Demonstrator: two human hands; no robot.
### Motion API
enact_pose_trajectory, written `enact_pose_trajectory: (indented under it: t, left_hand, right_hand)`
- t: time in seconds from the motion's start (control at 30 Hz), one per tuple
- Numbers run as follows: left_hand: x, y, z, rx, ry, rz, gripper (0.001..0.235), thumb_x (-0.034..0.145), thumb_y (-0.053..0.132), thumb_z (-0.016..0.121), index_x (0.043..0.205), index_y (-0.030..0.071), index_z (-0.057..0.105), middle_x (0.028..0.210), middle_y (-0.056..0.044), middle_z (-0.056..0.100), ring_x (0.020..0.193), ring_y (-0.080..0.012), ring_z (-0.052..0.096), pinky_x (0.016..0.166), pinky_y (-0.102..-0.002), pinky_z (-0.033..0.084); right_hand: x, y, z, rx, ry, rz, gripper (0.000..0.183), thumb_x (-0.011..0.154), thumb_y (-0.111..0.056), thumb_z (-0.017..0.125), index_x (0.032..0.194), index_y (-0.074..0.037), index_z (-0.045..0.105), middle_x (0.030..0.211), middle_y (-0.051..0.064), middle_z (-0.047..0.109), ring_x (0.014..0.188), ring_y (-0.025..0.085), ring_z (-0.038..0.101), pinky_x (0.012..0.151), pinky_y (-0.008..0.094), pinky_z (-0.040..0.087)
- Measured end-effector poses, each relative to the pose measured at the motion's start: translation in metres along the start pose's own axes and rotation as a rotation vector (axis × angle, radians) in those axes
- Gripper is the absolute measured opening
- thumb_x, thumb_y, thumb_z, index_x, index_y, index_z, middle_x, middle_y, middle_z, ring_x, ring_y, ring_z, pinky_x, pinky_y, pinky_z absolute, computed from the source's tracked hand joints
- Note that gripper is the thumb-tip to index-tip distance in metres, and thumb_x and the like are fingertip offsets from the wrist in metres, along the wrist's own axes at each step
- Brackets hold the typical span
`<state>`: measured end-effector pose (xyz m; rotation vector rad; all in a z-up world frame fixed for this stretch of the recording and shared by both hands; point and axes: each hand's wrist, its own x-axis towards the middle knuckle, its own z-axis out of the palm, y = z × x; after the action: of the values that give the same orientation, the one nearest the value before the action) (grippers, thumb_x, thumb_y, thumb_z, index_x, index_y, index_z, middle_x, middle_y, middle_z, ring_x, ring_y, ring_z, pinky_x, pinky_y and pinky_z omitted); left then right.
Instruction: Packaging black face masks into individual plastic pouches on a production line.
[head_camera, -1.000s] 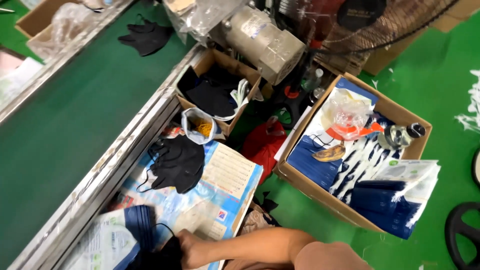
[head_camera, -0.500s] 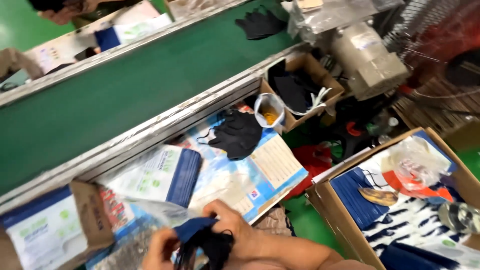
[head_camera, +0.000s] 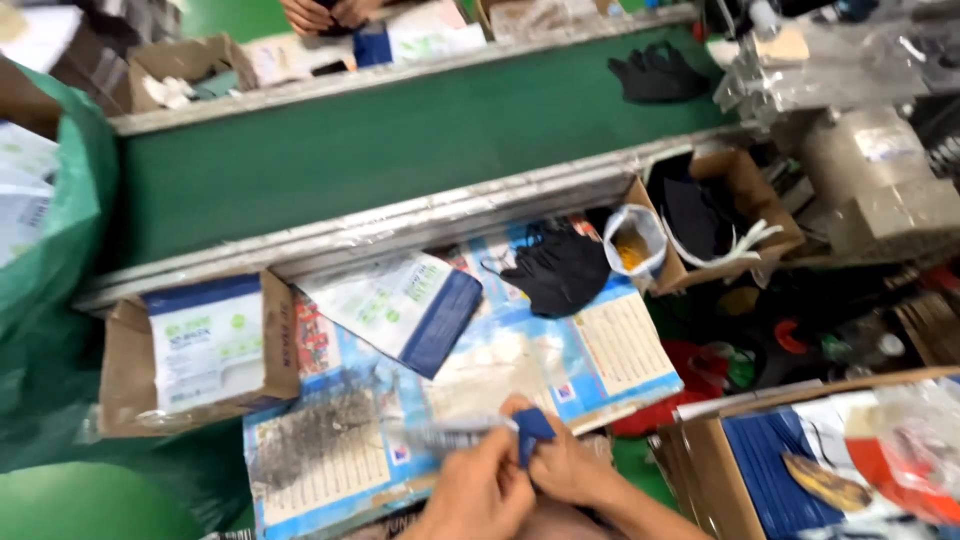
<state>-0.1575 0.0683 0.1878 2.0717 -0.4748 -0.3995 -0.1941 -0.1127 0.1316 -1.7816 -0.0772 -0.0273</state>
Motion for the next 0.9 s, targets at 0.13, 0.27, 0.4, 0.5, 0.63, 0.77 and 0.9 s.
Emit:
enact_pose_trajectory:
  t: [0.13,0.27,0.4,0.5,0.63,0.77,0.9]
  left_hand:
    - [0.001,0.043,-0.043,0.166,0.106,0.447,0.04,0.077,0.027,0.077,0.101,-0.001,0.063,0.082,-0.018,0.07,0.075,-0.0285,0.072,0.071,-0.038,0.057]
    - [0.002,0.051,-0.072,0.313,0.131,0.751,0.057,0.079,0.033,0.076,0.117,-0.006,0.062,0.101,-0.024,0.07,0.092,-0.0432,0.068,0.082,-0.046,0.053]
    - [0.02,0.029,-0.058,0.096,-0.289,0.439,0.039,0.09,0.025,0.074,0.12,0.0,0.07,0.099,-0.021,0.073,0.091,-0.0409,0.071,0.078,-0.046,0.055]
    - [0.032,0.029,-0.065,0.052,-0.408,0.396,0.038,0.086,0.029,0.078,0.107,-0.002,0.071,0.092,-0.023,0.072,0.087,-0.0411,0.07,0.074,-0.046,0.055]
    - [0.048,0.019,-0.068,-0.048,-0.412,0.239,0.031,0.097,0.03,0.069,0.1,0.0,0.072,0.082,-0.022,0.07,0.076,-0.0387,0.069,0.07,-0.044,0.053]
    - [0.065,-0.005,-0.063,-0.036,-0.318,0.276,0.033,0.099,0.03,0.068,0.09,-0.001,0.071,0.079,-0.021,0.069,0.073,-0.0356,0.068,0.067,-0.042,0.053]
    - [0.085,-0.011,-0.078,-0.238,-0.391,0.216,0.028,0.1,0.027,0.066,0.1,-0.001,0.069,0.085,-0.017,0.07,0.08,-0.0312,0.071,0.071,-0.042,0.053]
  right_hand:
    - [-0.003,-0.007,-0.015,-0.016,-0.186,-0.27,0.009,0.091,-0.008,0.067,0.089,0.0,0.068,0.095,0.014,0.063,0.089,0.031,0.063,0.08,0.041,0.05]
    - [-0.004,-0.047,-0.016,0.042,-0.298,-0.211,0.016,0.094,-0.013,0.065,0.098,0.001,0.069,0.096,0.016,0.065,0.09,0.033,0.065,0.081,0.042,0.052]
    - [-0.012,-0.013,-0.018,-0.114,-0.396,-0.148,0.015,0.097,-0.015,0.064,0.101,-0.003,0.073,0.097,0.013,0.073,0.094,0.031,0.071,0.083,0.038,0.055]
    - [-0.017,-0.011,-0.021,-0.148,-0.165,-0.167,0.015,0.091,-0.01,0.073,0.102,-0.001,0.077,0.103,0.015,0.077,0.096,0.029,0.075,0.082,0.037,0.056]
    - [-0.003,-0.018,-0.035,-0.037,0.062,-0.104,0.026,0.086,-0.007,0.071,0.11,0.003,0.071,0.103,0.015,0.074,0.092,0.023,0.073,0.082,0.031,0.056]
    - [0.012,0.044,-0.031,-0.248,0.048,-0.05,0.019,0.086,-0.011,0.076,0.1,0.002,0.076,0.08,0.011,0.066,0.071,0.017,0.066,0.065,0.029,0.05]
    - [0.04,0.044,-0.021,-0.255,0.114,-0.054,0.015,0.082,-0.012,0.081,0.093,-0.001,0.081,0.071,0.009,0.07,0.063,0.014,0.068,0.058,0.029,0.051]
